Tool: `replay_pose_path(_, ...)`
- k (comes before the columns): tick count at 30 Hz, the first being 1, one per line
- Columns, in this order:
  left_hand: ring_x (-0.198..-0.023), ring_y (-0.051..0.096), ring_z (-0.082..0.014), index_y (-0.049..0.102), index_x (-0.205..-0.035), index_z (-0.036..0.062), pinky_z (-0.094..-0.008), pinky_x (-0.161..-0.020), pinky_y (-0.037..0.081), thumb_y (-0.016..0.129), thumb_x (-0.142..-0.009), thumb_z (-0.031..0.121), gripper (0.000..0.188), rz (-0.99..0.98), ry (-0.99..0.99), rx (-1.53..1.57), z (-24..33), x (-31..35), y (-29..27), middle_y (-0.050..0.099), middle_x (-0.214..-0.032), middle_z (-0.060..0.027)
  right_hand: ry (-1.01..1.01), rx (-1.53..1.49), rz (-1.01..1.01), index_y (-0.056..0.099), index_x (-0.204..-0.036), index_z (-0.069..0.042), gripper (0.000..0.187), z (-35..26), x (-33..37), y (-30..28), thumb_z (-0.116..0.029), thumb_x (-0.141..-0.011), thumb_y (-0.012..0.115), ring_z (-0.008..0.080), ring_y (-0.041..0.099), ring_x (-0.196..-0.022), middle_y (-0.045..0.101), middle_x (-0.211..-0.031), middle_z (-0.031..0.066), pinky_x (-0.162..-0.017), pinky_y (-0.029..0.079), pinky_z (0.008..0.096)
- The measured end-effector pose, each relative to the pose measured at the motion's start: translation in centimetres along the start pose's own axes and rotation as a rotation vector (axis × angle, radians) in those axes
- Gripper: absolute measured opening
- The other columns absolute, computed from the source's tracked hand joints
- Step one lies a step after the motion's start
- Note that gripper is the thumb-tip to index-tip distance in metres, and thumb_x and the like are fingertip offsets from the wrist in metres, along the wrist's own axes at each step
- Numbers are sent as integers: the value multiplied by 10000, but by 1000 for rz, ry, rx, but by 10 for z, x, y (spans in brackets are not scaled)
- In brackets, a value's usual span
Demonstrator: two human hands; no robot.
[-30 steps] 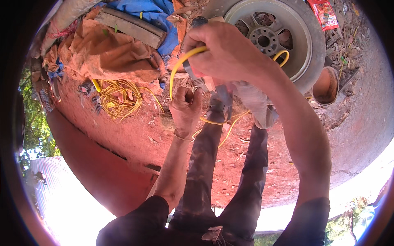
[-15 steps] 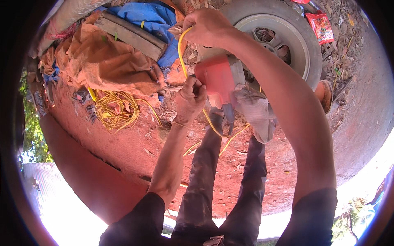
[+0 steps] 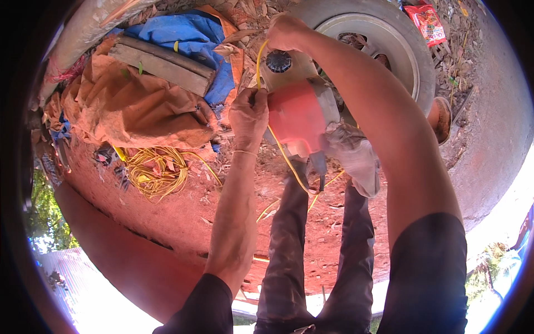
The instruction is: The person untangles and coils a yellow cable, then ties it with a red string. They later coil a brown cable and hang it on a metal stand. The person walks to a nearby structure and hands the yellow cable to another person.
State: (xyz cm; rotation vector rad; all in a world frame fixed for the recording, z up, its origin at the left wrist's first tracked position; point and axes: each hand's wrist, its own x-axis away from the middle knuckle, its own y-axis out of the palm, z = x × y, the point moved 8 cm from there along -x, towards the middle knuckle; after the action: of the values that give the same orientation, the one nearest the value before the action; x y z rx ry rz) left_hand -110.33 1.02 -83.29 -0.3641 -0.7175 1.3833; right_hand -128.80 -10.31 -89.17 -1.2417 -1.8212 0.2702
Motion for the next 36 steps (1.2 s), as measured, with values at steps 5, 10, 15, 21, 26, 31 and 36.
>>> replay_pose_path(5, -696, 714, -278, 770, -853, 33, -365, -685, 541, 700, -812, 310, 289, -55, -264, 162, -39, -10, 15, 730, -759, -152, -6, 45, 25, 750, -1043, -97, 262, 44, 16, 5, -231, -818, 769, 221, 684, -839, 739, -895, 84, -788, 527, 342)
replay_pose_path(10, -674, 688, -201, 768, -863, -12, -319, -687, 528, 738, -778, 254, 281, -116, -364, 249, -54, -19, 24, 739, -762, -130, -130, -85, 177, 695, -946, -54, 234, 105, 92, -12, -280, -895, 724, 247, 621, -698, 648, -769, 116, -671, 483, 378)
replay_pose_path(15, -637, 615, -114, 759, -862, -39, -266, -637, 490, 739, -821, 185, 228, -161, -407, 419, -53, -20, 27, 715, -725, -68, 6, 37, 207, 627, -936, -42, 268, 190, 239, 20, -307, -973, 633, 363, 592, -649, 531, -683, 166, -592, 445, 454)
replay_pose_path(21, -712, 600, -87, 714, -940, -67, -245, -652, 477, 680, -919, 170, 240, 45, -27, 320, -15, 7, -5, 694, -783, -32, -27, 100, 60, 603, -937, -61, 222, 247, 387, 118, -261, -1010, 541, 403, 663, -746, 648, -802, 181, -609, 508, 482)
replay_pose_path(26, -738, 499, -54, 656, -1043, -36, -219, -666, 417, 623, -986, 201, 246, 94, 182, 267, 7, 49, -16, 608, -828, 13, 360, -236, 152, 663, -1022, -136, 161, 255, 445, 200, -265, -927, 646, 401, 676, -735, 664, -785, 188, -606, 521, 475)
replay_pose_path(31, -616, 452, -42, 619, -1018, -30, -231, -523, 353, 623, -978, 205, 239, 142, 26, 78, -3, 130, -35, 594, -742, -5, 307, -385, 167, 673, -1058, -156, 195, 196, 466, 256, -220, -875, 670, 371, 693, -799, 708, -895, 132, -660, 539, 456)
replay_pose_path(36, -620, 496, -68, 631, -992, 0, -249, -543, 409, 637, -939, 130, 141, -109, -331, 76, -55, 243, 2, 578, -692, -8, 134, -291, 74, 579, -641, -167, 229, 119, 496, 302, -194, -863, 629, 225, 632, -612, 556, -565, 25, -610, 426, 390)
